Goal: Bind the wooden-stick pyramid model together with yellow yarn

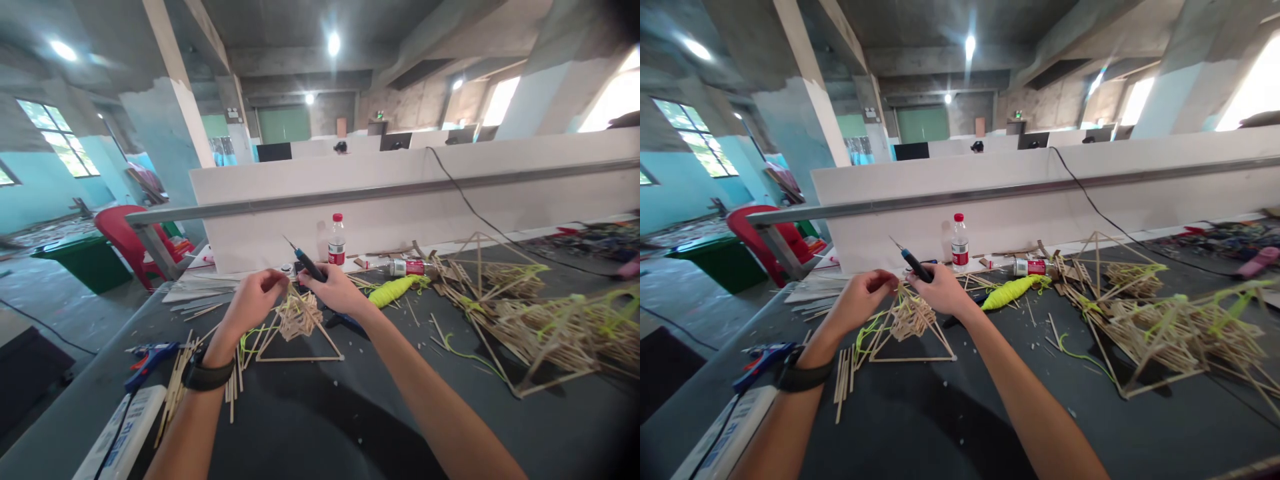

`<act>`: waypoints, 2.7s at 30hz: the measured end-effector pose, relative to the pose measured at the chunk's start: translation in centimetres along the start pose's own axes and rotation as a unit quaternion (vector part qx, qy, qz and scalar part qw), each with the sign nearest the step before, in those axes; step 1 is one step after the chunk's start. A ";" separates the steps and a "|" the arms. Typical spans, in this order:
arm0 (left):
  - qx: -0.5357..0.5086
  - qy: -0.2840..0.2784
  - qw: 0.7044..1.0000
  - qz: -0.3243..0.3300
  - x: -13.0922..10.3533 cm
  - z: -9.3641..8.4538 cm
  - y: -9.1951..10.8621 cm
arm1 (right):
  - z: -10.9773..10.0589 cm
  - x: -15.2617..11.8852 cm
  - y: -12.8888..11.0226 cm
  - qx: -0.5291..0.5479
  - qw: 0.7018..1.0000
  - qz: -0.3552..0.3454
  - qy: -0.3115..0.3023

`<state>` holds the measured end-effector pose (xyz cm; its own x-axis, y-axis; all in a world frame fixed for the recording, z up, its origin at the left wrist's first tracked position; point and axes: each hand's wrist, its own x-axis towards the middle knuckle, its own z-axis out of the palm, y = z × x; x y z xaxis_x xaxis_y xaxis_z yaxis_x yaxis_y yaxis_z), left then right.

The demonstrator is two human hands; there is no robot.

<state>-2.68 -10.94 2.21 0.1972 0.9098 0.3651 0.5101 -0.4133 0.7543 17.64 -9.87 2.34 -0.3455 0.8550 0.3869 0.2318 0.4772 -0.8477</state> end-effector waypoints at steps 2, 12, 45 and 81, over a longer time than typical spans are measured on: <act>-0.010 0.001 1.000 -0.004 0.0 0.0 -0.2 | 0.1 0.1 0.2 -0.003 1.000 0.000 0.005; 0.012 -0.005 1.000 0.001 0.0 -0.2 -0.5 | 0.4 0.6 1.7 -0.009 1.000 0.014 0.022; 0.077 0.002 0.996 0.035 0.2 0.7 -0.2 | -4.2 0.7 8.8 -0.385 0.850 0.283 -0.223; -0.086 -0.075 0.993 0.006 0.4 -0.3 -2.8 | 1.4 -0.4 1.0 -0.328 0.940 -0.091 -0.020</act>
<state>-4.25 -9.46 0.41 0.3313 0.8948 0.2992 0.3593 -0.4129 0.8369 16.73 -10.02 0.79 -0.4650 0.7450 0.4783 0.6715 0.6489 -0.3579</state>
